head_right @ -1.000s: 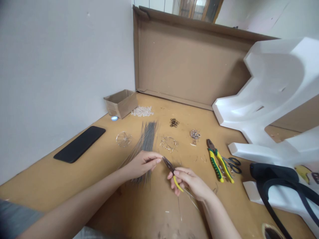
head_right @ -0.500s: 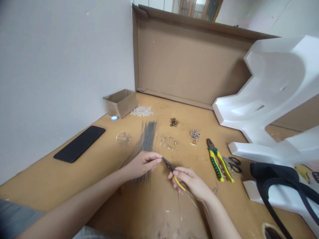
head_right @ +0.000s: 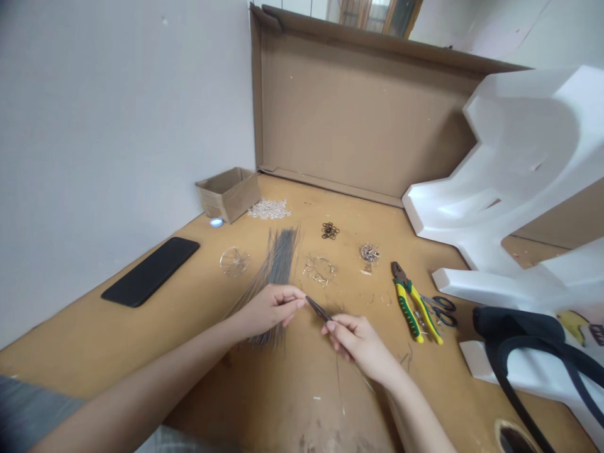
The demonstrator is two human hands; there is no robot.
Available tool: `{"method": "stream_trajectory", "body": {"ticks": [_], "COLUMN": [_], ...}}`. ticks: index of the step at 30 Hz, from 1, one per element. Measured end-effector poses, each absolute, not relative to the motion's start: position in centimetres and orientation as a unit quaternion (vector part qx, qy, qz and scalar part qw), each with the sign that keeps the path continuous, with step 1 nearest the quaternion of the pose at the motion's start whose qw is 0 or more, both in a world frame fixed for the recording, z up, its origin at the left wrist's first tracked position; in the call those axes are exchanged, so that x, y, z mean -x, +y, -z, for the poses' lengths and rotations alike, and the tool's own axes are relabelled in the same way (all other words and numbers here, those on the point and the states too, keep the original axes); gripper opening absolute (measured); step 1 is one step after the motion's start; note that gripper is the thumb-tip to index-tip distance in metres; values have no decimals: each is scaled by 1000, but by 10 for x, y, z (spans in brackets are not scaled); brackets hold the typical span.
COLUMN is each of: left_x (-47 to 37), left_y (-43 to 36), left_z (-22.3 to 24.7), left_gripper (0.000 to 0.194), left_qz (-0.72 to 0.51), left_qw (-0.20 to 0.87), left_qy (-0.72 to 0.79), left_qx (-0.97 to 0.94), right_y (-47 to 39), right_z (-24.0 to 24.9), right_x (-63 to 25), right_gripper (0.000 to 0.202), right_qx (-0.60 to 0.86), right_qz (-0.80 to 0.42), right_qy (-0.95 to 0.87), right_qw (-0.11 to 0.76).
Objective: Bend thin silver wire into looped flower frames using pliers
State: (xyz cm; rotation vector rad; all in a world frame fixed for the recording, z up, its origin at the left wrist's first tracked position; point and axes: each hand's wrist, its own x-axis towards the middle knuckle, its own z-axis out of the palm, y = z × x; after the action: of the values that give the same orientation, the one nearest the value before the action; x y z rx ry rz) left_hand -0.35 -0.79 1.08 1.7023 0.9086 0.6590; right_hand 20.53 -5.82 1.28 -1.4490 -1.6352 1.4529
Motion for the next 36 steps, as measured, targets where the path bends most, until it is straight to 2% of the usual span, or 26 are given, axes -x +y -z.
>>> {"method": "stream_trajectory", "body": {"ticks": [7, 13, 16, 21, 26, 29, 32, 36], "left_x": [1, -3, -2, 0, 3, 3, 1, -1], "left_y": [-5, -3, -3, -1, 1, 2, 2, -1], "left_z": [-2, -1, -2, -3, -3, -1, 2, 1], "left_gripper": [21, 17, 15, 16, 23, 25, 25, 23], "left_qz": [-294, -320, -330, -358, -348, -337, -335, -329], "left_qw": [597, 654, 677, 699, 660, 640, 615, 576], "left_qy": [400, 421, 420, 389, 391, 403, 415, 421], "left_qx": [-631, -541, -506, -482, -539, -561, -580, -619], "right_y": [-66, -71, -71, -65, -57, -55, -55, -58], "right_z": [-16, -7, -9, -20, -19, -12, -7, -8], "right_x": [-192, -176, -171, -174, -179, -181, -184, -187], "right_gripper": [30, 25, 22, 23, 26, 27, 29, 30], "right_qx": [578, 585, 558, 557, 599, 608, 594, 579], "right_qz": [-195, 141, 232, 224, 15, -48, -18, 86], "right_qy": [-772, -794, -795, -799, -792, -778, -787, -796], "right_qw": [182, 90, 53, 43, 115, 151, 166, 151]}}
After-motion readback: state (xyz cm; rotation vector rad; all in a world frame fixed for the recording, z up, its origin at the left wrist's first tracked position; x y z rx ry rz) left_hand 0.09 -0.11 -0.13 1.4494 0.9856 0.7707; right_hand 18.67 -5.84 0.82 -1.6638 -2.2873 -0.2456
